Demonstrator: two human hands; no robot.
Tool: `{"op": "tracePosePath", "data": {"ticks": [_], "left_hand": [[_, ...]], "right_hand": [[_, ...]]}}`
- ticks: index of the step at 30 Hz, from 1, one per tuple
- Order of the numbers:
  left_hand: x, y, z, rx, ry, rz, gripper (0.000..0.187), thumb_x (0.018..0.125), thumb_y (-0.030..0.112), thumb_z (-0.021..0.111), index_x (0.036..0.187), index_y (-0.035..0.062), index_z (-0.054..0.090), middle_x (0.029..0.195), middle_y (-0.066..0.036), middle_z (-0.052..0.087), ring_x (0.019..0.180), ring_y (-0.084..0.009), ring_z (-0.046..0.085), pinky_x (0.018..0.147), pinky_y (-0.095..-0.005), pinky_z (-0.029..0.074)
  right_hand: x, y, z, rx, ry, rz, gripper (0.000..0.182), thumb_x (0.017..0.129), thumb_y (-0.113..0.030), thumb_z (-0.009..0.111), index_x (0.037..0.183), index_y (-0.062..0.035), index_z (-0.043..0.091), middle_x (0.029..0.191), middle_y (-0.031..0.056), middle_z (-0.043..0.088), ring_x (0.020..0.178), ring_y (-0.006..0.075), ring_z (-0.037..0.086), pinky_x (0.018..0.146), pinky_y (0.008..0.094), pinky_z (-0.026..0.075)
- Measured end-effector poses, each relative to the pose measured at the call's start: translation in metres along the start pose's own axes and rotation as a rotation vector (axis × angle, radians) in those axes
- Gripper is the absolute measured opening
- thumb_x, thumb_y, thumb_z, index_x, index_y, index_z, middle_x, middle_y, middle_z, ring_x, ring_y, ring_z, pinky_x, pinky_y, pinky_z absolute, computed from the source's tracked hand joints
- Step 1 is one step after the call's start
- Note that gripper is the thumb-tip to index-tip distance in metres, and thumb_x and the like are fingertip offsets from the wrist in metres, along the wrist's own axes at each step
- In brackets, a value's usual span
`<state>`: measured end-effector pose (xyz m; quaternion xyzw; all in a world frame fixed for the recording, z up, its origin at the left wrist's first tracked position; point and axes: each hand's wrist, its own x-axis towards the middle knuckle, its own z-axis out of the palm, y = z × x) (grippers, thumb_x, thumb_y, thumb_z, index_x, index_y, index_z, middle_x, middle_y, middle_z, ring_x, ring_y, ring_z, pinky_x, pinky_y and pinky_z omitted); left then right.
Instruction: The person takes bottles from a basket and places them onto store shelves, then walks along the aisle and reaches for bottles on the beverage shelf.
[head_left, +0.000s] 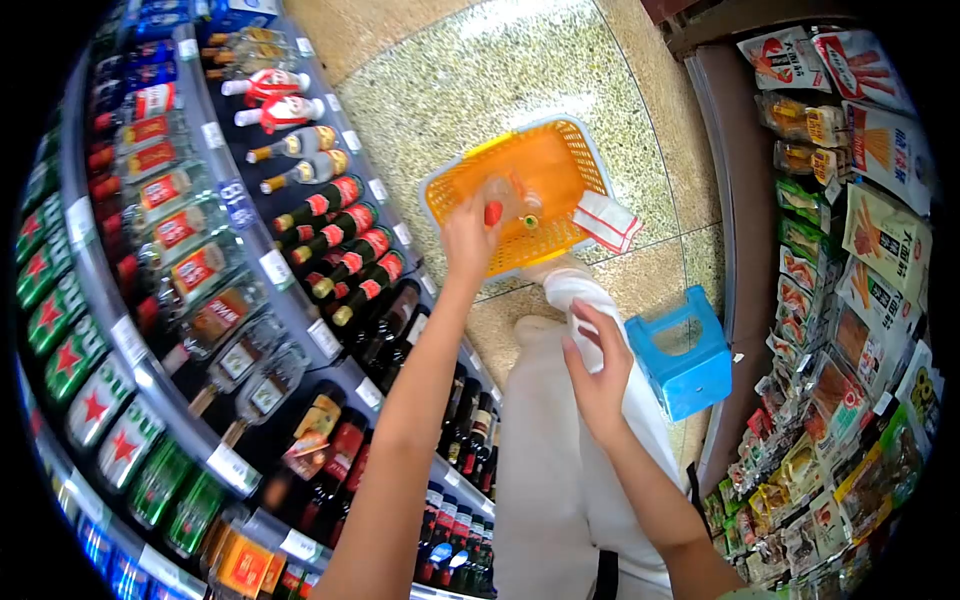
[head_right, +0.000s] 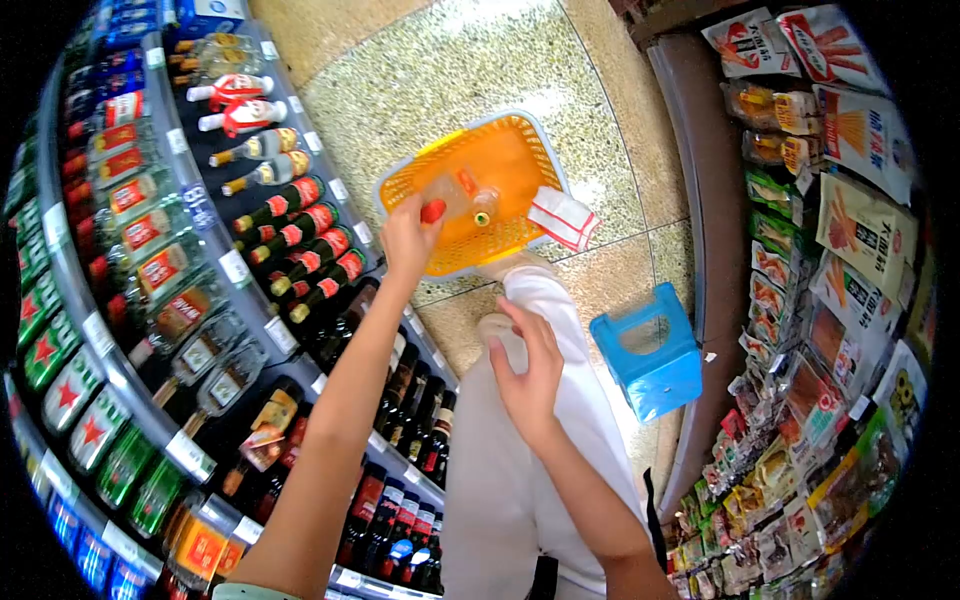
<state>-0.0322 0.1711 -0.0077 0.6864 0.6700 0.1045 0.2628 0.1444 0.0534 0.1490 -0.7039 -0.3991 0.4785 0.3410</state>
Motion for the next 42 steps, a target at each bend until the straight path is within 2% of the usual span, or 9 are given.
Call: {"op": "tracePosePath", "data": {"ticks": [3, 4, 7, 10, 17, 21, 31, 37, 42], "left_hand": [[-0.036, 0.033, -0.079, -0.059, 0.083, 0.061, 0.028, 0.068, 0.011, 0.081, 0.088, 0.0025, 0.062, 0.083, -0.016, 0.064, 0.079, -0.0366, 0.065, 0.067, -0.0429, 0.051], [-0.049, 0.046, -0.108, -0.074, 0.111, 0.104, 0.029, 0.068, 0.010, 0.081, 0.089, 0.0022, 0.063, 0.082, -0.015, 0.064, 0.078, -0.0359, 0.064, 0.068, -0.0417, 0.051], [-0.097, 0.090, -0.197, -0.092, 0.178, 0.129, 0.032, 0.067, 0.008, 0.083, 0.094, 0.0013, 0.068, 0.083, -0.013, 0.065, 0.076, -0.0333, 0.064, 0.069, -0.0374, 0.051], [-0.145, 0.131, -0.278, -0.105, 0.258, 0.117, 0.032, 0.069, 0.007, 0.083, 0.097, 0.0010, 0.069, 0.086, -0.013, 0.067, 0.077, -0.0305, 0.065, 0.071, -0.0355, 0.051], [-0.248, 0.203, -0.401, -0.024, 0.494, -0.028, 0.038, 0.066, 0.006, 0.084, 0.100, 0.0013, 0.069, 0.085, -0.012, 0.064, 0.076, -0.0275, 0.062, 0.069, -0.0337, 0.049], [-0.304, 0.222, -0.441, -0.007, 0.577, -0.092, 0.036, 0.069, 0.011, 0.084, 0.100, 0.0011, 0.069, 0.090, -0.013, 0.069, 0.077, -0.0302, 0.064, 0.071, -0.0375, 0.051], [-0.408, 0.251, -0.503, 0.089, 0.690, -0.194, 0.041, 0.065, 0.013, 0.084, 0.100, -0.0014, 0.069, 0.088, -0.012, 0.067, 0.078, -0.0271, 0.062, 0.073, -0.0343, 0.049], [-0.453, 0.259, -0.507, 0.167, 0.736, -0.244, 0.032, 0.069, 0.013, 0.081, 0.098, 0.0033, 0.073, 0.085, -0.009, 0.069, 0.076, -0.0255, 0.065, 0.070, -0.0346, 0.048], [-0.489, 0.256, -0.492, 0.174, 0.816, -0.343, 0.038, 0.067, 0.007, 0.081, 0.105, 0.0019, 0.073, 0.102, -0.014, 0.070, 0.088, -0.0267, 0.066, 0.078, -0.0363, 0.048]], "right_hand": [[0.005, -0.027, -0.004, -0.057, -0.004, -0.094, 0.056, 0.077, 0.002, 0.071, 0.131, -0.0050, 0.058, 0.124, 0.0162, 0.063, 0.112, 0.0303, 0.061, 0.090, 0.0366, 0.051], [0.007, -0.039, -0.011, -0.035, -0.066, -0.126, 0.068, 0.071, 0.002, 0.074, 0.136, -0.0058, 0.054, 0.133, 0.0153, 0.059, 0.121, 0.0319, 0.057, 0.099, 0.0386, 0.048], [0.018, -0.080, -0.031, -0.195, -0.216, -0.399, 0.083, 0.065, -0.001, 0.079, 0.142, -0.0086, 0.049, 0.143, 0.0117, 0.053, 0.130, 0.0334, 0.050, 0.107, 0.0399, 0.043], [0.016, -0.126, -0.043, -0.218, -0.410, -0.521, 0.097, 0.060, -0.005, 0.083, 0.148, -0.0133, 0.042, 0.152, 0.0080, 0.044, 0.138, 0.0340, 0.042, 0.115, 0.0435, 0.035], [-0.048, -0.218, -0.035, -0.236, -0.744, -0.761, 0.108, 0.057, -0.021, 0.089, 0.151, -0.0173, 0.036, 0.150, 0.0060, 0.045, 0.139, 0.0314, 0.041, 0.116, 0.0572, 0.025], [-0.093, -0.250, -0.025, -0.181, -0.811, -0.829, 0.104, 0.057, -0.023, 0.090, 0.148, -0.0173, 0.040, 0.145, 0.0062, 0.049, 0.135, 0.0291, 0.045, 0.116, 0.0592, 0.024], [-0.185, -0.262, 0.016, -0.027, -0.880, -1.017, 0.087, 0.061, -0.029, 0.085, 0.138, -0.0130, 0.051, 0.130, 0.0081, 0.059, 0.123, 0.0270, 0.056, 0.116, 0.0596, 0.022], [-0.229, -0.257, 0.045, 0.123, -0.918, -1.090, 0.076, 0.058, -0.024, 0.087, 0.125, -0.0076, 0.055, 0.124, 0.0110, 0.064, 0.116, 0.0293, 0.061, 0.110, 0.0525, 0.038], [-0.274, -0.244, 0.084, 0.278, -0.820, -1.105, 0.074, 0.057, -0.024, 0.090, 0.120, -0.0043, 0.056, 0.122, 0.0132, 0.064, 0.114, 0.0317, 0.062, 0.103, 0.0477, 0.046]]}}
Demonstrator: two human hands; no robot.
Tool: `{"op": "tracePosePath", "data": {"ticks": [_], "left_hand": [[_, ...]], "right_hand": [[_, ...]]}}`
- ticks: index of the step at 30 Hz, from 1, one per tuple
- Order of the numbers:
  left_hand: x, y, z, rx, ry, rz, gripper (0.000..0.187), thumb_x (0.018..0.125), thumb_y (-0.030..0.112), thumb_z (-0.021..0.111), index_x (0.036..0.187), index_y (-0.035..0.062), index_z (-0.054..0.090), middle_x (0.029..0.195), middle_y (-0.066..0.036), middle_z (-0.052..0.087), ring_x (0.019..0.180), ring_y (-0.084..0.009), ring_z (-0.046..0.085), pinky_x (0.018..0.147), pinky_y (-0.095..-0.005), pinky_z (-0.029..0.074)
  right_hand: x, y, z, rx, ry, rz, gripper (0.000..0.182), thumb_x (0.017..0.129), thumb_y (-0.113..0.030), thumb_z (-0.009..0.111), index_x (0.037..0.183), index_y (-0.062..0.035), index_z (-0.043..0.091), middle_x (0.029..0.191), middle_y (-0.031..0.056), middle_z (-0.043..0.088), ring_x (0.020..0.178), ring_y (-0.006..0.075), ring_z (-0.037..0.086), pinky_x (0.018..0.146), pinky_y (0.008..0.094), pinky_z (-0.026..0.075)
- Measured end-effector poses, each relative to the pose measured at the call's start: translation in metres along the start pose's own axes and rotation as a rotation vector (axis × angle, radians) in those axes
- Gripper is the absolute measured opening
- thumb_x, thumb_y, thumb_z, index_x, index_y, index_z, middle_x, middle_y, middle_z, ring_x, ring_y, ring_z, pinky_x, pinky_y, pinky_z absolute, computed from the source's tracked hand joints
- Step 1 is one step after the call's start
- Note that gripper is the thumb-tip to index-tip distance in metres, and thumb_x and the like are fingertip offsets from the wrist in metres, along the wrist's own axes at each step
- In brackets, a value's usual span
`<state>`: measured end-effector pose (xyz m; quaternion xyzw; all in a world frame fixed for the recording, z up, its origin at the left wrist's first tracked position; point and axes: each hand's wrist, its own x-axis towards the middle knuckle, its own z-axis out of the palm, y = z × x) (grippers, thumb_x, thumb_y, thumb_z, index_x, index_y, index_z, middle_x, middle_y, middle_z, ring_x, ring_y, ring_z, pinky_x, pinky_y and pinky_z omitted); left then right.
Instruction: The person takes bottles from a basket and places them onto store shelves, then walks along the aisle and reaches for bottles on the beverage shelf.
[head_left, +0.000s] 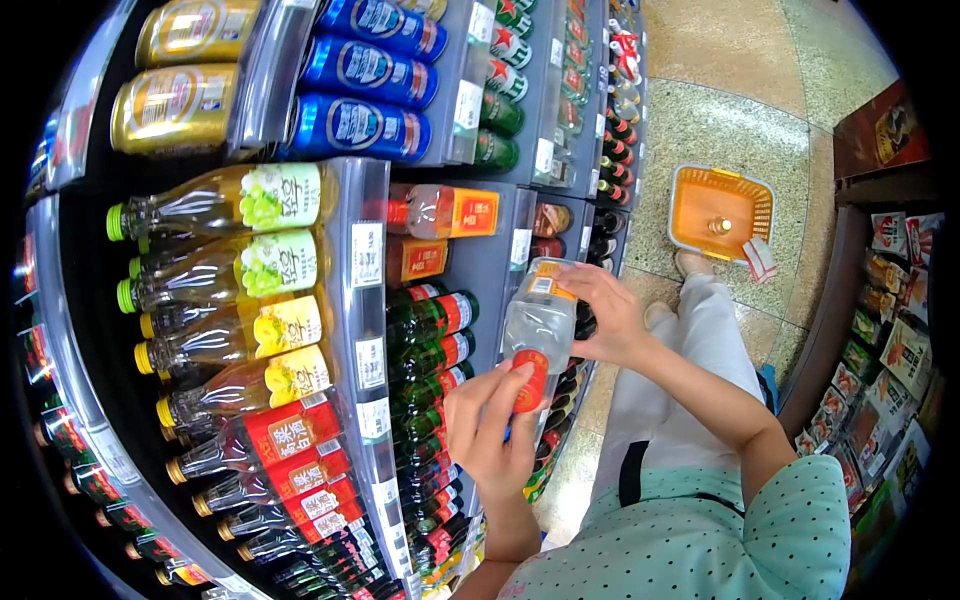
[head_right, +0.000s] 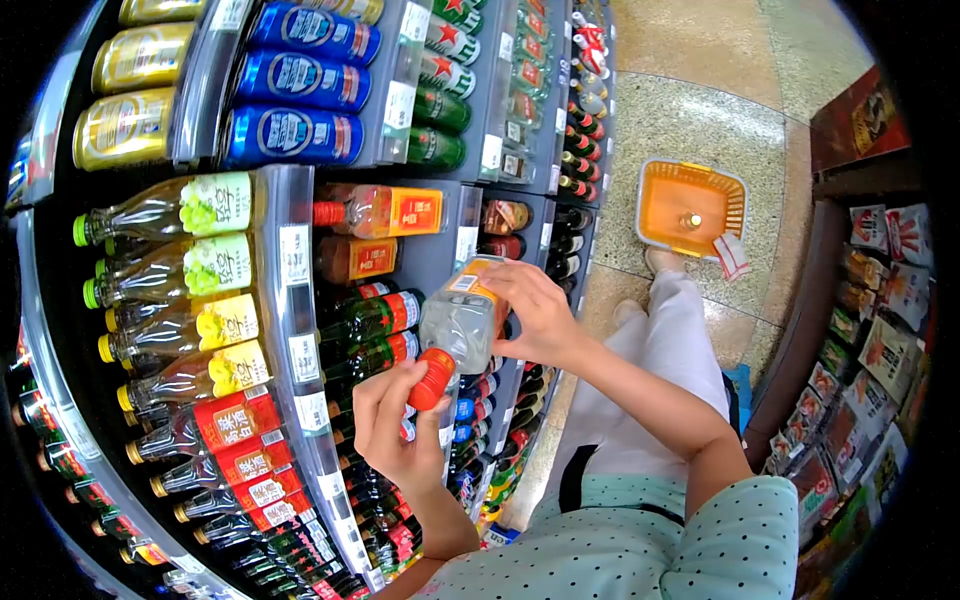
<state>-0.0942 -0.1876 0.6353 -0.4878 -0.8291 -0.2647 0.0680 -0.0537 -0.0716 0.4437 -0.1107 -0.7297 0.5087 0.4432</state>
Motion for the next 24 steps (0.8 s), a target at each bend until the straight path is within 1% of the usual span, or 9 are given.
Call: {"op": "tracePosePath", "data": {"ticks": [3, 4, 7, 8, 12, 15, 16, 18, 24], "left_hand": [[-0.011, -0.005, 0.000, 0.007, 0.134, -0.121, 0.043, 0.066, 0.001, 0.080, 0.108, -0.0009, 0.072, 0.104, -0.015, 0.070, 0.092, -0.0285, 0.065, 0.083, -0.0379, 0.049], [-0.014, -0.009, -0.003, 0.024, 0.107, -0.113, 0.053, 0.069, -0.003, 0.079, 0.120, -0.0049, 0.065, 0.114, -0.019, 0.068, 0.099, -0.0300, 0.064, 0.087, -0.0382, 0.049], [-0.026, -0.004, 0.007, -0.144, 0.327, -0.290, 0.061, 0.073, -0.002, 0.077, 0.130, -0.0072, 0.057, 0.123, -0.023, 0.063, 0.106, -0.0311, 0.062, 0.088, -0.0377, 0.050], [-0.034, -0.008, 0.003, -0.093, 0.273, -0.266, 0.069, 0.076, -0.002, 0.075, 0.138, -0.0082, 0.047, 0.131, -0.025, 0.057, 0.112, -0.0314, 0.059, 0.087, -0.0361, 0.051], [-0.046, -0.004, 0.002, -0.137, 0.329, -0.325, 0.066, 0.079, -0.003, 0.071, 0.140, -0.0073, 0.044, 0.134, -0.024, 0.053, 0.113, -0.0292, 0.057, 0.083, -0.0336, 0.051], [-0.055, -0.007, 0.001, -0.127, 0.336, -0.379, 0.063, 0.084, 0.006, 0.070, 0.142, -0.0020, 0.045, 0.136, -0.022, 0.054, 0.110, -0.0235, 0.059, 0.087, -0.0328, 0.049], [-0.057, -0.008, 0.001, -0.121, 0.331, -0.381, 0.061, 0.085, 0.005, 0.069, 0.141, -0.0021, 0.045, 0.134, -0.022, 0.056, 0.108, -0.0227, 0.059, 0.085, -0.0319, 0.049], [-0.062, -0.011, 0.000, -0.121, 0.319, -0.395, 0.060, 0.086, 0.004, 0.068, 0.140, -0.0021, 0.046, 0.132, -0.021, 0.057, 0.107, -0.0223, 0.060, 0.085, -0.0311, 0.049], [-0.071, -0.019, -0.002, -0.128, 0.299, -0.437, 0.057, 0.087, 0.004, 0.067, 0.139, -0.0027, 0.046, 0.128, -0.021, 0.060, 0.105, -0.0213, 0.060, 0.082, -0.0296, 0.050]], "right_hand": [[0.004, -0.001, 0.028, 0.028, 0.049, -0.007, 0.074, 0.057, -0.023, 0.091, 0.119, -0.0025, 0.057, 0.120, 0.0155, 0.064, 0.111, 0.0340, 0.063, 0.098, 0.0450, 0.050], [0.005, -0.001, 0.038, 0.052, 0.067, 0.003, 0.074, 0.057, -0.023, 0.091, 0.119, -0.0022, 0.057, 0.119, 0.0160, 0.064, 0.111, 0.0342, 0.063, 0.097, 0.0447, 0.051], [0.016, 0.000, 0.065, 0.095, 0.125, -0.016, 0.074, 0.056, -0.021, 0.091, 0.119, -0.0013, 0.056, 0.116, 0.0172, 0.064, 0.107, 0.0352, 0.063, 0.092, 0.0435, 0.052], [0.018, 0.003, 0.075, 0.102, 0.133, -0.014, 0.074, 0.056, -0.020, 0.090, 0.119, -0.0012, 0.055, 0.115, 0.0172, 0.064, 0.107, 0.0353, 0.063, 0.091, 0.0432, 0.052], [0.032, 0.010, 0.098, 0.082, 0.127, -0.010, 0.075, 0.056, -0.019, 0.089, 0.120, -0.0016, 0.053, 0.117, 0.0170, 0.062, 0.106, 0.0364, 0.061, 0.090, 0.0426, 0.051], [0.039, 0.017, 0.113, 0.058, 0.131, 0.011, 0.075, 0.057, -0.018, 0.087, 0.121, -0.0023, 0.052, 0.116, 0.0158, 0.062, 0.105, 0.0367, 0.060, 0.090, 0.0421, 0.051], [0.040, 0.020, 0.118, 0.049, 0.132, 0.025, 0.074, 0.057, -0.018, 0.087, 0.120, -0.0025, 0.053, 0.115, 0.0156, 0.062, 0.104, 0.0367, 0.060, 0.090, 0.0420, 0.051], [0.044, 0.024, 0.128, 0.051, 0.152, 0.043, 0.073, 0.056, -0.017, 0.086, 0.120, -0.0027, 0.054, 0.112, 0.0152, 0.061, 0.102, 0.0364, 0.060, 0.089, 0.0420, 0.051], [0.047, 0.035, 0.147, -0.006, 0.117, 0.026, 0.073, 0.053, -0.017, 0.087, 0.117, -0.0019, 0.054, 0.109, 0.0143, 0.059, 0.103, 0.0355, 0.059, 0.087, 0.0421, 0.051]]}}
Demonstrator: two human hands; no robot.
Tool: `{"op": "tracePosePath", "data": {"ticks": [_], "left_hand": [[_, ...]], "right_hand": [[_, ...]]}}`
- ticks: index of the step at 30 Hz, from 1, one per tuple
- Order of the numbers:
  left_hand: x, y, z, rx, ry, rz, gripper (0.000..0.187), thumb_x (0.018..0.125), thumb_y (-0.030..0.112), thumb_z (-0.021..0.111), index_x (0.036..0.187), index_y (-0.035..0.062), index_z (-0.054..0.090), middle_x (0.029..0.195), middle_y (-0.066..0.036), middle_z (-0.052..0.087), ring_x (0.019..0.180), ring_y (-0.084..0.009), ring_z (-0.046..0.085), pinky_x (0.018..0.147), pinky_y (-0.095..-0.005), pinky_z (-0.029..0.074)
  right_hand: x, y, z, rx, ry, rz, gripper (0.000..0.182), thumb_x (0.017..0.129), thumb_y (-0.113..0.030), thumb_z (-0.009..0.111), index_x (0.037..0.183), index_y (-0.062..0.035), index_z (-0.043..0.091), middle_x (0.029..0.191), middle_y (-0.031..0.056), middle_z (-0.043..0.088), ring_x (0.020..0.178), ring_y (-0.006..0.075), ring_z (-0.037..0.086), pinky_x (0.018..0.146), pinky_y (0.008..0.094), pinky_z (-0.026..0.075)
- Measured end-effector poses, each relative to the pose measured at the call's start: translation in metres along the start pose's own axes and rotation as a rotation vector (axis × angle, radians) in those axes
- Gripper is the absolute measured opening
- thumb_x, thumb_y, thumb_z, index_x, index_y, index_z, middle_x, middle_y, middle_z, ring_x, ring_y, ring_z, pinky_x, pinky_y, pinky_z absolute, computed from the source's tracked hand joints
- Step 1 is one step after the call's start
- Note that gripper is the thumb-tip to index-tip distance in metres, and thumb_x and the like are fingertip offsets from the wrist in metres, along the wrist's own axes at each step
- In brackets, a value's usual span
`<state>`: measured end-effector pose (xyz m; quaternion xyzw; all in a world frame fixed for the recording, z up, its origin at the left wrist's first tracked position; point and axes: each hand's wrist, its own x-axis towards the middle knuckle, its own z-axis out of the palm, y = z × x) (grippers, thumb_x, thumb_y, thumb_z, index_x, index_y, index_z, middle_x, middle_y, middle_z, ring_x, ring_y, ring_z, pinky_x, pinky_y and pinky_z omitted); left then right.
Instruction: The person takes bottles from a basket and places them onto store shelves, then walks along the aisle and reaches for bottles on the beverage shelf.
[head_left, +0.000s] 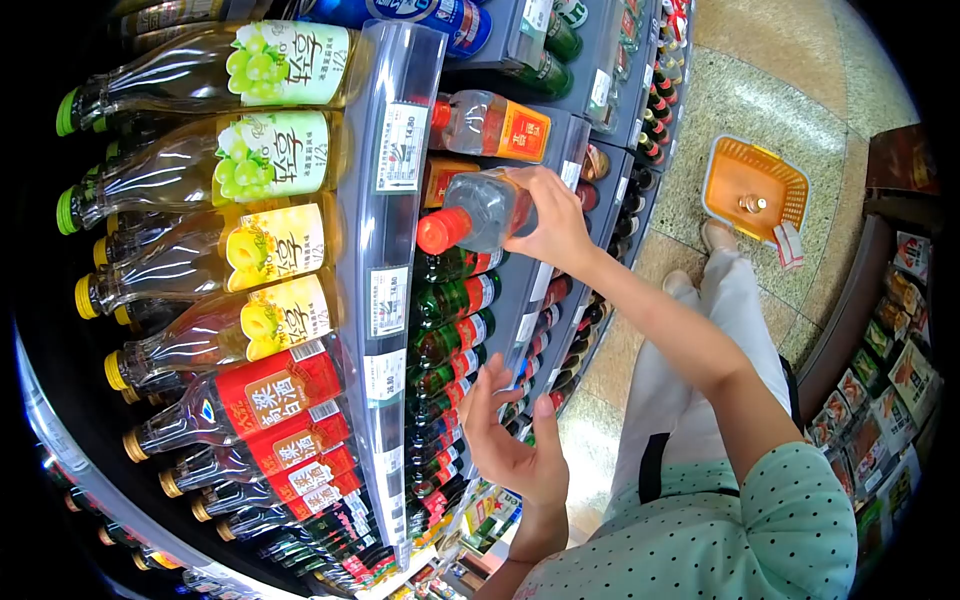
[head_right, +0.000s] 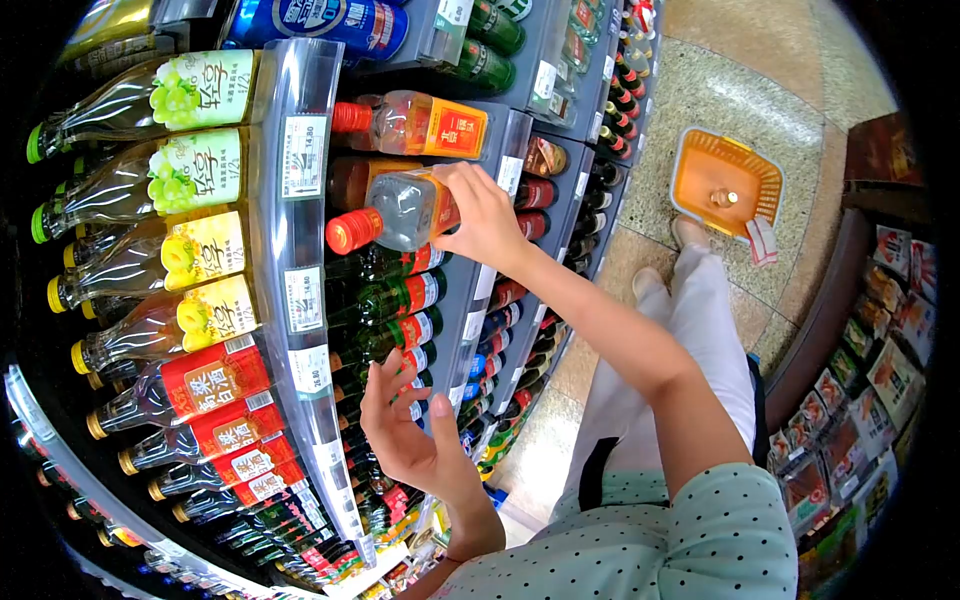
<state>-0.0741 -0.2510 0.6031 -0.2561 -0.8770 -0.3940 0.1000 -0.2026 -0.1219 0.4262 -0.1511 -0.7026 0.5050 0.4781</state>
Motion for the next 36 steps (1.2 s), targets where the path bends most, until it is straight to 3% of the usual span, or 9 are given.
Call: {"op": "tracePosePath", "data": {"ticks": [6, 18, 21, 27, 36], "left_hand": [[-0.002, -0.011, -0.002, -0.020, -0.007, -0.026, 0.056, 0.088, 0.004, 0.067, 0.139, -0.0033, 0.046, 0.127, -0.021, 0.061, 0.103, -0.0207, 0.061, 0.080, -0.0289, 0.050], [0.000, -0.023, 0.000, -0.073, -0.015, -0.080, 0.059, 0.084, -0.002, 0.068, 0.139, -0.0062, 0.046, 0.126, -0.025, 0.060, 0.102, -0.0227, 0.061, 0.079, -0.0307, 0.052], [0.000, -0.025, 0.001, -0.071, -0.026, -0.090, 0.059, 0.085, -0.002, 0.069, 0.139, -0.0063, 0.045, 0.126, -0.025, 0.060, 0.102, -0.0224, 0.061, 0.079, -0.0303, 0.052], [0.001, -0.029, 0.005, -0.069, -0.040, -0.124, 0.057, 0.088, 0.002, 0.066, 0.140, -0.0038, 0.044, 0.124, -0.022, 0.062, 0.100, -0.0199, 0.062, 0.078, -0.0271, 0.050], [0.000, -0.034, 0.007, -0.101, -0.049, -0.189, 0.058, 0.088, 0.005, 0.068, 0.140, -0.0043, 0.044, 0.123, -0.022, 0.063, 0.098, -0.0185, 0.062, 0.079, -0.0267, 0.050]], "right_hand": [[-0.005, 0.014, 0.018, -0.048, -0.043, 0.072, 0.075, 0.049, -0.016, 0.088, 0.116, -0.0031, 0.054, 0.107, 0.0129, 0.058, 0.105, 0.0341, 0.058, 0.088, 0.0406, 0.050], [0.002, 0.013, 0.046, -0.102, -0.071, 0.165, 0.075, 0.053, -0.016, 0.087, 0.120, -0.0052, 0.055, 0.113, 0.0101, 0.061, 0.107, 0.0315, 0.060, 0.091, 0.0385, 0.051], [-0.002, 0.014, 0.045, -0.081, -0.089, 0.133, 0.075, 0.060, -0.018, 0.085, 0.127, -0.0066, 0.052, 0.119, 0.0098, 0.058, 0.112, 0.0308, 0.056, 0.086, 0.0409, 0.053], [-0.008, 0.014, 0.044, -0.026, -0.082, 0.092, 0.081, 0.065, -0.013, 0.083, 0.136, -0.0064, 0.046, 0.130, 0.0132, 0.055, 0.120, 0.0354, 0.052, 0.098, 0.0417, 0.048], [-0.005, 0.019, 0.062, -0.017, -0.056, 0.078, 0.081, 0.065, -0.012, 0.082, 0.137, -0.0064, 0.046, 0.128, 0.0120, 0.056, 0.118, 0.0341, 0.053, 0.092, 0.0420, 0.052]]}}
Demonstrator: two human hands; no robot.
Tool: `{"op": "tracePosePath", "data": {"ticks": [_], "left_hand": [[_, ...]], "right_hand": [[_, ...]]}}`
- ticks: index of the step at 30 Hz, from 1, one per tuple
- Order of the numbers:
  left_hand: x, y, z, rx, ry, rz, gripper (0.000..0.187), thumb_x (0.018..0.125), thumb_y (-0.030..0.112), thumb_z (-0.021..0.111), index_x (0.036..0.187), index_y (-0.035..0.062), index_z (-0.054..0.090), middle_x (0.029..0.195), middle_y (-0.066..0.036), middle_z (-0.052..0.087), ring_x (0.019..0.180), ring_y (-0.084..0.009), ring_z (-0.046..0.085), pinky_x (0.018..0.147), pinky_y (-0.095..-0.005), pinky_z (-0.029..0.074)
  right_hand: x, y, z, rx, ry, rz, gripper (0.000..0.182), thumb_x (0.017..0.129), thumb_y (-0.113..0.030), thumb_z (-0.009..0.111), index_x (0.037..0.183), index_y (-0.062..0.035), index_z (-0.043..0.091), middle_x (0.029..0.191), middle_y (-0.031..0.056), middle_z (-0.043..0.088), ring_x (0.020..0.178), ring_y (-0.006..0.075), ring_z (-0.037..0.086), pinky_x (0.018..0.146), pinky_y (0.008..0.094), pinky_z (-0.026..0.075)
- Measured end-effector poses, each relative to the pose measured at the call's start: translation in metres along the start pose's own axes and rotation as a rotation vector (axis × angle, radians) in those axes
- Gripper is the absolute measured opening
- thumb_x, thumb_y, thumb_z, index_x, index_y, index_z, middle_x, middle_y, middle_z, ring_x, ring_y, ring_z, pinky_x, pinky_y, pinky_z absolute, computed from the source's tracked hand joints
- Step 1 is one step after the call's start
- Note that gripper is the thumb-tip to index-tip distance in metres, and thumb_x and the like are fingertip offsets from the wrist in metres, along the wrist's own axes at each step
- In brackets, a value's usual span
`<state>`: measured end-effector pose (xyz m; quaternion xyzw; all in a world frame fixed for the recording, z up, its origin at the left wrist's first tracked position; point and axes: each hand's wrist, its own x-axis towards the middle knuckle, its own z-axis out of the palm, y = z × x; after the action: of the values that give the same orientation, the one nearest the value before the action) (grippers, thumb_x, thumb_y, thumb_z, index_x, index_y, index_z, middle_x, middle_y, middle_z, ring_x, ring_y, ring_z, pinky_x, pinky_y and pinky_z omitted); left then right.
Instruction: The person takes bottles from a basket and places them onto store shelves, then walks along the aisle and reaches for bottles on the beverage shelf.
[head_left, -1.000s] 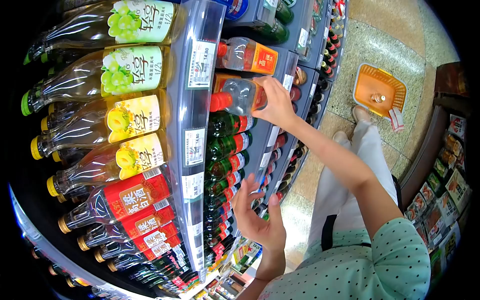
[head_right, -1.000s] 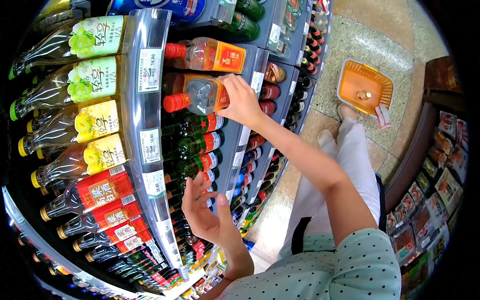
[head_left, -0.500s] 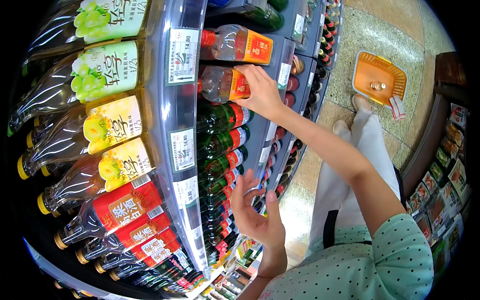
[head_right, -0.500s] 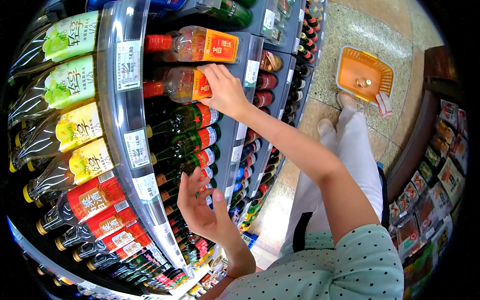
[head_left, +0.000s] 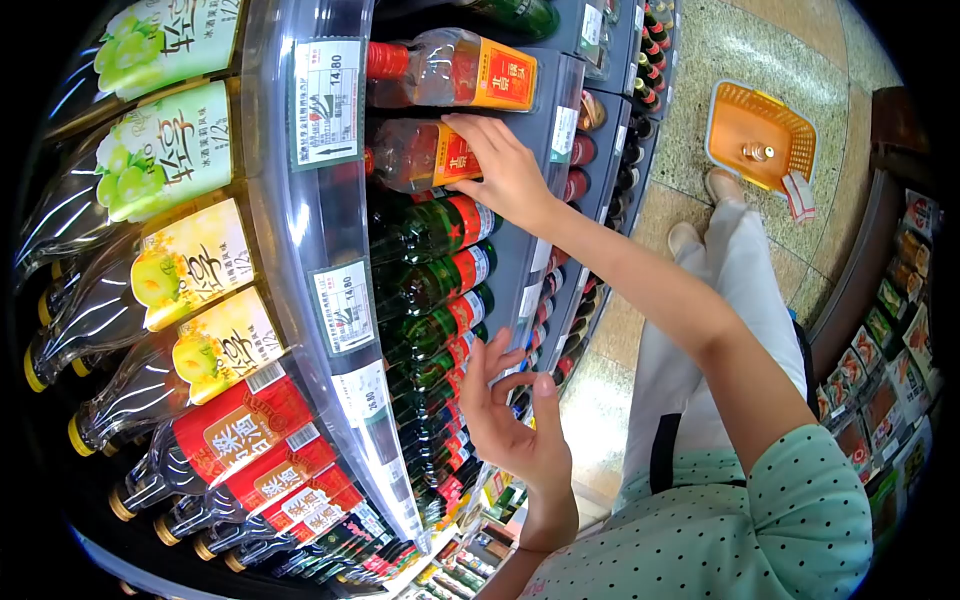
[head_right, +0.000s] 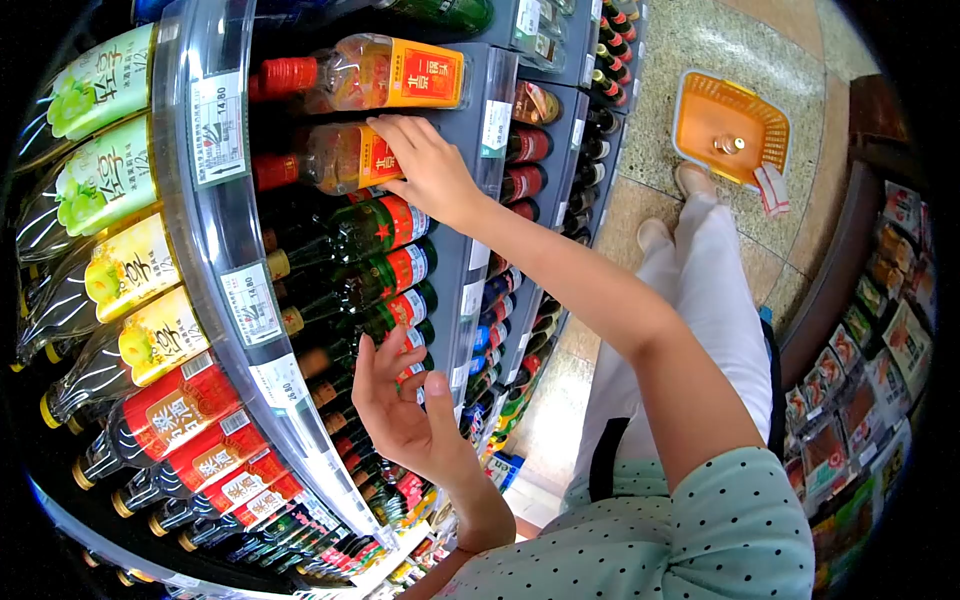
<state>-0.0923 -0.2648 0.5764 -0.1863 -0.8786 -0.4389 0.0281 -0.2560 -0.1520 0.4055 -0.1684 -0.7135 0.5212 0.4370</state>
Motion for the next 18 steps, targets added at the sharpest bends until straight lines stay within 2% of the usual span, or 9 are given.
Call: {"op": "tracePosePath", "data": {"ticks": [4, 10, 13, 16, 18], "left_hand": [[0.000, -0.006, -0.003, -0.010, -0.038, 0.011, 0.060, 0.086, -0.001, 0.068, 0.141, -0.0059, 0.043, 0.126, -0.024, 0.060, 0.102, -0.0232, 0.062, 0.078, -0.0301, 0.054], [0.000, -0.007, 0.000, -0.013, -0.028, -0.007, 0.060, 0.086, -0.001, 0.068, 0.141, -0.0056, 0.043, 0.126, -0.024, 0.060, 0.101, -0.0228, 0.062, 0.077, -0.0297, 0.053], [0.000, -0.007, 0.002, 0.010, -0.007, -0.023, 0.060, 0.089, 0.007, 0.067, 0.141, -0.0049, 0.043, 0.123, -0.022, 0.062, 0.098, -0.0184, 0.062, 0.084, -0.0296, 0.050], [0.000, -0.007, 0.001, 0.016, -0.007, -0.033, 0.059, 0.089, 0.007, 0.068, 0.141, -0.0049, 0.043, 0.123, -0.022, 0.062, 0.098, -0.0188, 0.062, 0.085, -0.0298, 0.050], [-0.001, -0.009, -0.001, 0.003, -0.020, -0.023, 0.060, 0.087, 0.002, 0.068, 0.141, -0.0052, 0.042, 0.125, -0.023, 0.061, 0.100, -0.0214, 0.062, 0.080, -0.0293, 0.052]], "right_hand": [[0.001, 0.003, 0.006, -0.001, 0.013, -0.017, 0.081, 0.066, -0.013, 0.082, 0.138, -0.0070, 0.046, 0.129, 0.0118, 0.055, 0.118, 0.0335, 0.053, 0.091, 0.0417, 0.053], [0.005, 0.007, 0.016, 0.006, -0.005, -0.003, 0.081, 0.067, -0.013, 0.083, 0.138, -0.0072, 0.045, 0.129, 0.0123, 0.054, 0.119, 0.0335, 0.052, 0.091, 0.0418, 0.053], [0.008, 0.007, 0.020, 0.001, -0.022, 0.006, 0.081, 0.066, -0.012, 0.083, 0.138, -0.0067, 0.045, 0.128, 0.0124, 0.054, 0.119, 0.0335, 0.052, 0.091, 0.0421, 0.053], [0.011, 0.006, 0.023, -0.004, -0.022, 0.008, 0.081, 0.065, -0.011, 0.084, 0.137, -0.0060, 0.046, 0.128, 0.0126, 0.054, 0.119, 0.0336, 0.052, 0.091, 0.0421, 0.054], [0.013, 0.006, 0.025, 0.000, -0.021, 0.011, 0.082, 0.064, -0.011, 0.084, 0.136, -0.0056, 0.046, 0.128, 0.0128, 0.054, 0.119, 0.0337, 0.052, 0.091, 0.0421, 0.054]]}}
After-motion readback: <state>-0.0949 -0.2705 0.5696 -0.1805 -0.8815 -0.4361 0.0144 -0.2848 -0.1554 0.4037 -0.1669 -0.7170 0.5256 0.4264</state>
